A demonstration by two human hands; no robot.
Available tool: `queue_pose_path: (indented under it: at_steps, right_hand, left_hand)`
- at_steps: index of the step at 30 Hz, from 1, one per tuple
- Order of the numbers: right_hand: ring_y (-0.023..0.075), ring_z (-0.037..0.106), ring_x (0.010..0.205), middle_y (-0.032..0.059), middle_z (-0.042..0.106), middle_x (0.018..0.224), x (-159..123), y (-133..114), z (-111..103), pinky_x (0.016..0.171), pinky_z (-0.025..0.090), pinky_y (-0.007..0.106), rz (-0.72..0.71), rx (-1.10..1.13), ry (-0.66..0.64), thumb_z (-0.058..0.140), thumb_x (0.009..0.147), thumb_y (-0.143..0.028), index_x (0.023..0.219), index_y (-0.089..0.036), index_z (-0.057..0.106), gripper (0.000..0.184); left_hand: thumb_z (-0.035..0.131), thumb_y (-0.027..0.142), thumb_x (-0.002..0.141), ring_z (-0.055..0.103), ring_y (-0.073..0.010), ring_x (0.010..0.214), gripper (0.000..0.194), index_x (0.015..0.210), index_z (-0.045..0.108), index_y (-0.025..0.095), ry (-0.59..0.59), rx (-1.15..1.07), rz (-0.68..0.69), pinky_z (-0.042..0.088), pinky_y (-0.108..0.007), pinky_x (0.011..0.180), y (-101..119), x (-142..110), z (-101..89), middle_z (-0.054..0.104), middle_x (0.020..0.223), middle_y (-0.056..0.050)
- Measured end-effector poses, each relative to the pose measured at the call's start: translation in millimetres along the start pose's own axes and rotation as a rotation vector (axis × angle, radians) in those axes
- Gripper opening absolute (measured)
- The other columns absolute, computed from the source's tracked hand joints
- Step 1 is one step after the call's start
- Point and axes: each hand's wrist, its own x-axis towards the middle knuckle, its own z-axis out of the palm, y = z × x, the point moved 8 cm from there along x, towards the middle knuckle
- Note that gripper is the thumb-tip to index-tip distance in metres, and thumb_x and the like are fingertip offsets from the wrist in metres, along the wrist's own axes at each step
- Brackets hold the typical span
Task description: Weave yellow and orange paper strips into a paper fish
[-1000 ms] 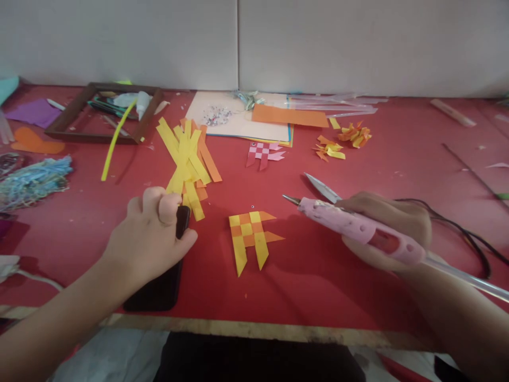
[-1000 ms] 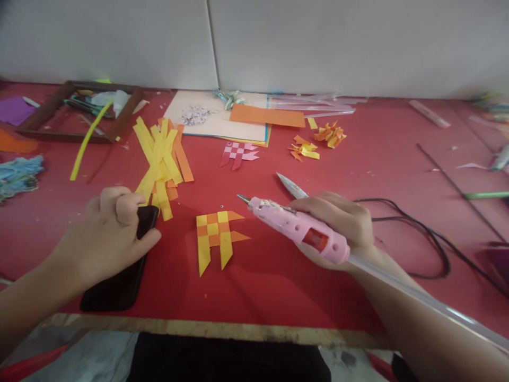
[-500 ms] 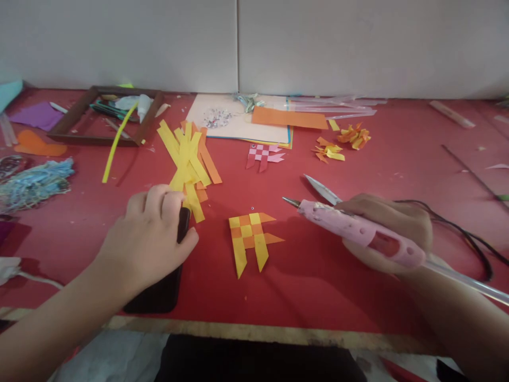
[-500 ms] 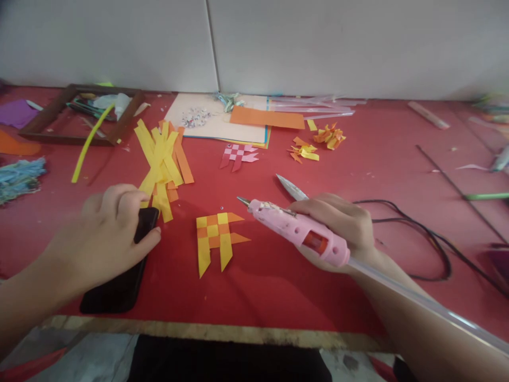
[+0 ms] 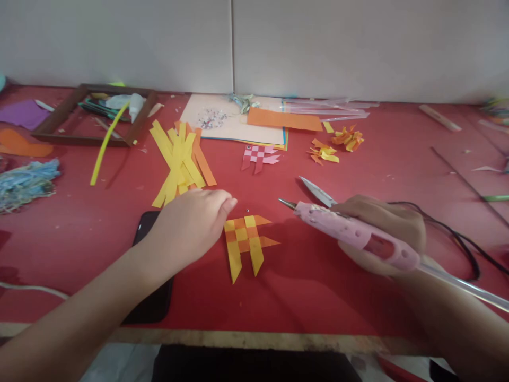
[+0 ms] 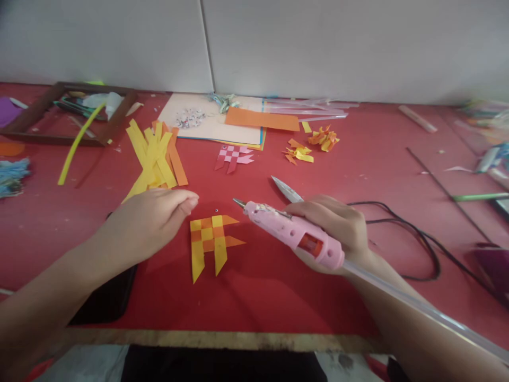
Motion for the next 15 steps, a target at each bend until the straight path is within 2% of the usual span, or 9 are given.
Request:
queue_pose_path:
  at_steps: [3, 5, 7, 10, 12, 15]
  right_hand:
    - [0.0147, 0.061, 0.058, 0.0039, 0.067, 0.071, 2.1, -0.2, 0.8, 0.054, 0.048, 0.028, 0.014, -0.006, -0.023, 0.057, 0.083, -0.025, 0.093, -0.023, 0.063, 0.012]
    - [0.0150, 0.062, 0.060, 0.0038, 0.066, 0.071, 3.5, -0.7, 1.0, 0.056, 0.048, 0.028, 0.027, 0.004, -0.041, 0.058, 0.083, -0.025, 0.093, -0.023, 0.062, 0.011]
    - [0.0151, 0.062, 0.061, 0.0042, 0.066, 0.073, 3.9, -0.4, 1.8, 0.057, 0.049, 0.029, 0.047, 0.035, -0.066, 0.059, 0.082, -0.023, 0.093, -0.023, 0.062, 0.012]
    - [0.0152, 0.061, 0.062, 0.0048, 0.066, 0.075, 2.0, 0.6, 3.5, 0.057, 0.049, 0.029, 0.064, 0.091, -0.097, 0.062, 0.080, -0.018, 0.095, -0.021, 0.061, 0.016]
    - [0.0161, 0.062, 0.063, 0.0042, 0.064, 0.075, 0.0, 2.3, 1.7, 0.057, 0.049, 0.031, 0.069, 0.119, -0.073, 0.063, 0.080, -0.017, 0.096, -0.021, 0.062, 0.017]
    - [0.0177, 0.062, 0.064, 0.0042, 0.064, 0.076, -2.2, 3.3, 0.8, 0.059, 0.050, 0.033, 0.073, 0.179, -0.054, 0.055, 0.089, -0.023, 0.100, -0.023, 0.063, 0.013]
  left_hand:
    - [0.054, 0.056, 0.088, 0.060, -0.0274, 0.081, 0.038, 0.090, 0.059, 0.019, -0.112, 0.113, -0.033, 0.040, -0.035, 0.062, -2.9, -2.8, 12.6, 0.062, 0.091, -0.007]
    - [0.067, 0.053, 0.080, 0.057, -0.0250, 0.079, 0.036, 0.085, 0.055, 0.020, -0.161, 0.106, 0.015, 0.039, -0.034, 0.062, -0.7, -4.4, 18.5, 0.059, 0.090, -0.006]
    - [0.069, 0.044, 0.080, 0.055, -0.0220, 0.077, 0.029, 0.078, 0.051, 0.020, -0.187, 0.018, 0.076, 0.039, -0.033, 0.063, 3.7, -4.0, 21.5, 0.057, 0.087, -0.003]
    - [0.065, 0.032, 0.084, 0.055, -0.0184, 0.077, 0.019, 0.080, 0.050, 0.021, -0.181, -0.271, 0.098, 0.041, -0.031, 0.066, 9.1, 0.0, 21.2, 0.058, 0.086, -0.001]
    - [0.064, 0.032, 0.084, 0.058, -0.0165, 0.075, 0.017, 0.085, 0.051, 0.022, -0.179, -0.563, 0.031, 0.044, -0.029, 0.065, 8.5, 3.1, 23.2, 0.059, 0.084, 0.000]
    - [0.068, 0.036, 0.082, 0.064, -0.0152, 0.076, 0.023, 0.090, 0.051, 0.022, -0.222, -1.015, -0.119, 0.050, -0.026, 0.065, 6.5, 5.0, 35.5, 0.063, 0.085, 0.001]
